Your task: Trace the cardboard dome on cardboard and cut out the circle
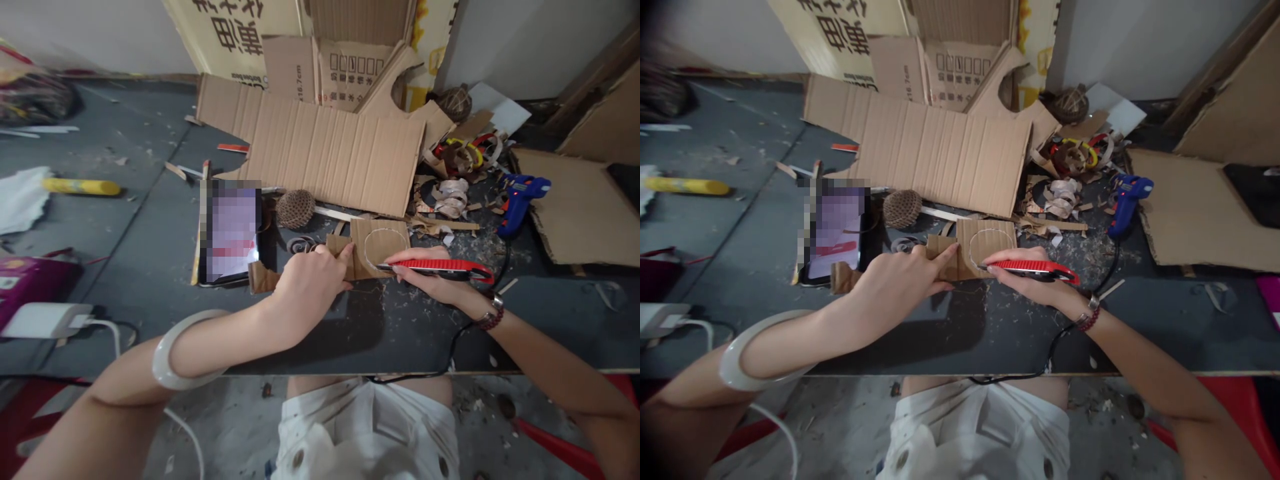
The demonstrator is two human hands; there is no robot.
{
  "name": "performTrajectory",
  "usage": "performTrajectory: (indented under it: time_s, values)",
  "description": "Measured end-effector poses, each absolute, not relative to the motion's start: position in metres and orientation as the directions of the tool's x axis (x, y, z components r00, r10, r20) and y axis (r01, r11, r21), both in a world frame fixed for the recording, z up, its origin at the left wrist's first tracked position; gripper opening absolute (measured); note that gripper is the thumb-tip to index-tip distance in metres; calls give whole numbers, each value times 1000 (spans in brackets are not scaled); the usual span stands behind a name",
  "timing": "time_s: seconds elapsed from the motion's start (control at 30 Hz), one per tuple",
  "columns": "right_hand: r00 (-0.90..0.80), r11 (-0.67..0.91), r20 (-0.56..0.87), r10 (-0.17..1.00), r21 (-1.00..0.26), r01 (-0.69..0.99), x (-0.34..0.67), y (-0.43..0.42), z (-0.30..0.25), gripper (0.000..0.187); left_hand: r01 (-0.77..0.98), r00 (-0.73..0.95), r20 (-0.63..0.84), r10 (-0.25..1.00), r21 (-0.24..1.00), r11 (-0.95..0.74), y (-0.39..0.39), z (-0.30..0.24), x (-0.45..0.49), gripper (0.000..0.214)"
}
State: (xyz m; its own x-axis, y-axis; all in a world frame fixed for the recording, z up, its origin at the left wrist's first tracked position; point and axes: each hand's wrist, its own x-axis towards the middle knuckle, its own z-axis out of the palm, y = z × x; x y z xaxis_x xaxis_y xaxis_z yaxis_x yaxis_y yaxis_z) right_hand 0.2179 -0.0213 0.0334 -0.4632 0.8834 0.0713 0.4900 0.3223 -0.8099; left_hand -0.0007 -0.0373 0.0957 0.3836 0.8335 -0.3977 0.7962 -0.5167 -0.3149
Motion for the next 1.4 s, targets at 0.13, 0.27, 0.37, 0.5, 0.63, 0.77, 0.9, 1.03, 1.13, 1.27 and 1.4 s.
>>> performTrajectory:
  time_s: [0.13,0.27,0.37,0.5,0.63,0.77,0.9,1.03,1.13,1.27,1.4]
  values:
    - [-473,322,68,879,-815,482,218,-21,30,25,798,382,-391,837,-317,-512,-37,94,-1,63]
    - [-487,344,84,870,-809,476,220,-20,27,25,800,374,-403,835,-315,-510,-36,96,-1,62]
    - [-509,394,125,852,-794,464,221,-21,26,24,804,369,-422,828,-302,-512,-36,97,0,61]
    - [-533,463,191,824,-769,441,220,-23,26,21,813,375,-354,857,-318,-488,-40,97,-1,50]
    - [-536,481,216,816,-769,422,217,-25,24,19,757,521,-295,801,-273,-593,-48,94,-2,40]
    - [-502,473,226,835,-762,443,214,-25,21,17,658,625,-468,625,-115,-744,-50,89,1,60]
    - [-487,451,212,847,-772,448,215,-25,20,17,660,586,-574,572,-71,-748,-47,85,4,99]
    - [-507,384,136,851,-821,423,219,-23,22,19,650,567,-612,551,-79,-756,-47,81,6,118]
    - [-501,329,72,862,-833,445,221,-22,25,21,655,562,-609,560,-87,-751,-49,78,7,123]
    - [-501,338,85,862,-832,441,222,-22,25,22,654,564,-612,555,-81,-752,-49,77,7,121]
    - [-528,393,134,838,-820,416,224,-21,22,20,647,564,-618,548,-81,-758,-49,78,7,122]
